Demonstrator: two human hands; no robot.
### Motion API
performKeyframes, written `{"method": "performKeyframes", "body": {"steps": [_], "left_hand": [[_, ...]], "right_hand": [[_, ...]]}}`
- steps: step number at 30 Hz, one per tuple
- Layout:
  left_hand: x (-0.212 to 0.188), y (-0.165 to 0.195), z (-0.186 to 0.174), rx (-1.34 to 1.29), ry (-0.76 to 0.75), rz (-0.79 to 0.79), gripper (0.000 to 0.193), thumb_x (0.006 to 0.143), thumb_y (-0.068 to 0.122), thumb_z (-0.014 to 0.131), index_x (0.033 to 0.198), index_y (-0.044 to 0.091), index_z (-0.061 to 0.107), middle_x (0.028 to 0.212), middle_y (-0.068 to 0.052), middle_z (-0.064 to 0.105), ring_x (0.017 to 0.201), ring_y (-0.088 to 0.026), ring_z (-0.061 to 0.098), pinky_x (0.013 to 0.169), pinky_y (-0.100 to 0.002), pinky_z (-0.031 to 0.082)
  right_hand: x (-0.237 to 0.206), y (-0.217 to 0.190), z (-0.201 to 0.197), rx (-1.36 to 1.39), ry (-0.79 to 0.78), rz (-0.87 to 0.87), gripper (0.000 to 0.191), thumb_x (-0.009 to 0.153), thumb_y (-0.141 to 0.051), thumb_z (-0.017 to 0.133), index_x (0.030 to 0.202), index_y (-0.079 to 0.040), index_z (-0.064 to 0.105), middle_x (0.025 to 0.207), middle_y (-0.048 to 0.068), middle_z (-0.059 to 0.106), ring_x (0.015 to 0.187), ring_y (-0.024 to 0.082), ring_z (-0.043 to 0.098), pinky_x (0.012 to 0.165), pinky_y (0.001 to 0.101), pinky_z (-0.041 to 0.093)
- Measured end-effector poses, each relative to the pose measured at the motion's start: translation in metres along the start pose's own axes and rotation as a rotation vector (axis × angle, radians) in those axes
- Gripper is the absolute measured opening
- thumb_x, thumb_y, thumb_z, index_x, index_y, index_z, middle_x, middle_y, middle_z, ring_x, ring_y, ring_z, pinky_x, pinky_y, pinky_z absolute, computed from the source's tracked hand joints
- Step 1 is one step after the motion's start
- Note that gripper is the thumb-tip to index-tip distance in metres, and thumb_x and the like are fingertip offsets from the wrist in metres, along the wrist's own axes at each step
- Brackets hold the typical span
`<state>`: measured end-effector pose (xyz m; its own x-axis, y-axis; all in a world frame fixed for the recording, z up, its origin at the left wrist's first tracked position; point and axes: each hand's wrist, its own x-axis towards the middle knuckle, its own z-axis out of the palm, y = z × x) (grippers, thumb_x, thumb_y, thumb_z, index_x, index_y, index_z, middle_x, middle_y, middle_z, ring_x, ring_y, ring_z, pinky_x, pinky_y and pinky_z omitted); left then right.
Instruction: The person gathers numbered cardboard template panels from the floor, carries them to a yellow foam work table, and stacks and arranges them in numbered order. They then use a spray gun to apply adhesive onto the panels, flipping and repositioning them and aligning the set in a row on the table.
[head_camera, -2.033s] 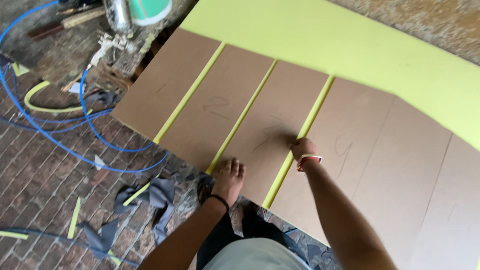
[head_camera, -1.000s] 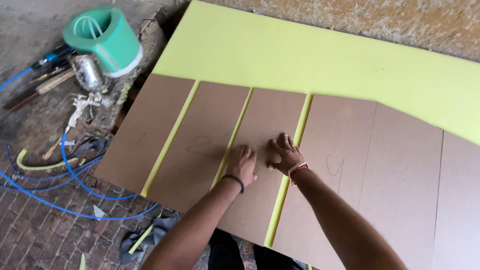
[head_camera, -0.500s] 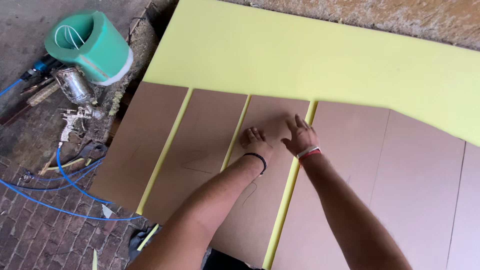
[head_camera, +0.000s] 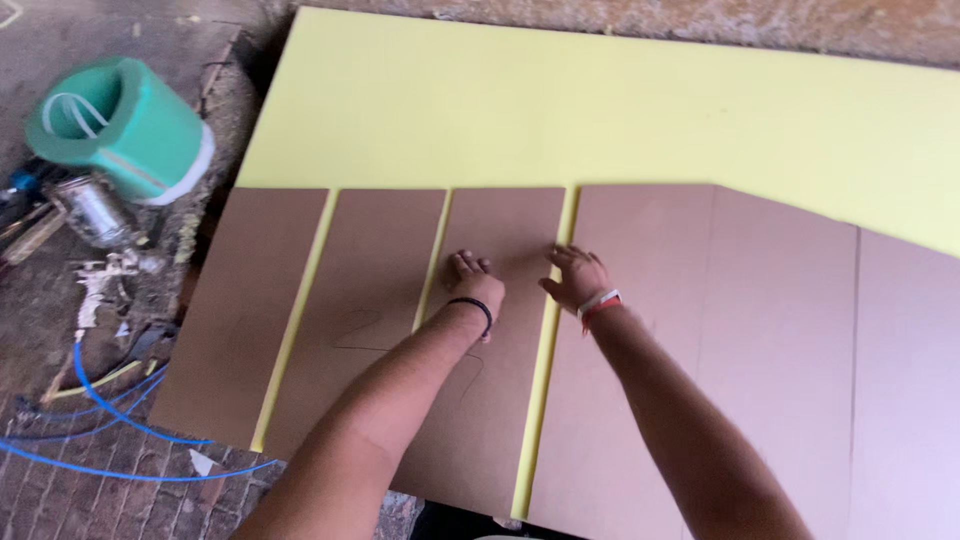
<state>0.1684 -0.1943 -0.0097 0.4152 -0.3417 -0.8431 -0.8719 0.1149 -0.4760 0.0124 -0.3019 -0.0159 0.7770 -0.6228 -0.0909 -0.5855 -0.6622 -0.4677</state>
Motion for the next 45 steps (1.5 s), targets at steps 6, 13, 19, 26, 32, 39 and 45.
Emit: {"method": "performKeyframes", "body": {"steps": [6,13,19,26,32,39,45], "left_hand": [[-0.009,0.007,0.005,-0.251,0.224,0.021,0.148,0.068,0.048,0.097,0.163,-0.006,-0.003,0.167,-0.034,0.003,0.155,-0.042,0.001,0.128,-0.042,0.003],[-0.052,0.035,0.030,-1.013,0.516,-0.035,0.090,0.082,0.019,0.077,0.154,0.012,0.024,0.172,-0.014,0.009,0.133,-0.029,0.042,0.103,-0.038,0.044],[-0.142,0.162,0.098,-0.848,0.549,0.359,0.086,0.088,0.041,0.078,0.153,0.010,0.032,0.170,-0.016,0.001,0.157,-0.033,0.007,0.126,-0.045,0.019],[-0.181,0.201,0.117,-0.635,0.602,0.221,0.133,0.066,0.055,0.092,0.161,-0.001,0.017,0.171,-0.014,0.006,0.158,-0.030,0.008,0.126,-0.054,0.016],[-0.175,0.188,0.113,-0.556,0.523,0.232,0.134,0.067,0.059,0.090,0.160,0.004,0.011,0.170,-0.015,-0.001,0.157,-0.031,0.001,0.127,-0.056,0.009],[-0.191,0.151,0.133,-0.829,0.583,0.381,0.084,0.083,0.051,0.078,0.150,0.014,0.043,0.166,-0.019,0.020,0.152,-0.035,0.023,0.123,-0.054,0.025],[-0.272,0.014,0.196,-2.396,0.445,1.461,0.077,0.095,0.055,0.060,0.149,0.000,0.047,0.141,-0.020,0.064,0.125,-0.031,0.064,0.104,-0.045,0.054]], "right_hand": [[-0.256,0.048,0.029,0.129,0.453,0.202,0.045,0.075,-0.010,0.079,0.119,-0.011,0.075,0.142,0.014,0.061,0.134,0.033,0.054,0.109,0.0458,0.046],[-0.477,0.090,0.015,0.037,0.574,1.119,0.082,0.069,-0.036,0.096,0.134,0.001,0.062,0.151,0.018,0.048,0.138,0.040,0.046,0.113,0.0485,0.042],[-0.505,0.123,0.017,0.362,0.648,1.398,0.099,0.069,-0.035,0.095,0.148,0.000,0.049,0.158,0.020,0.034,0.140,0.037,0.042,0.115,0.0494,0.039],[-0.514,0.176,0.002,0.851,0.907,1.430,0.056,0.078,-0.019,0.090,0.126,-0.002,0.066,0.109,0.021,0.070,0.085,0.026,0.065,0.069,0.0394,0.049],[-0.529,0.175,-0.030,1.469,1.210,1.102,0.025,0.094,-0.024,0.064,0.107,-0.004,0.071,0.098,0.011,0.070,0.082,0.023,0.063,0.067,0.0364,0.050],[-0.482,0.021,-0.157,1.800,0.585,-0.191,0.036,0.092,-0.015,0.071,0.119,0.003,0.055,0.119,0.025,0.060,0.116,0.037,0.059,0.101,0.0579,0.046],[-0.342,-0.155,-0.159,1.066,0.128,-0.535,0.083,0.090,-0.018,0.079,0.160,-0.004,0.038,0.135,0.013,0.055,0.126,0.027,0.056,0.115,0.0426,0.045]]}}
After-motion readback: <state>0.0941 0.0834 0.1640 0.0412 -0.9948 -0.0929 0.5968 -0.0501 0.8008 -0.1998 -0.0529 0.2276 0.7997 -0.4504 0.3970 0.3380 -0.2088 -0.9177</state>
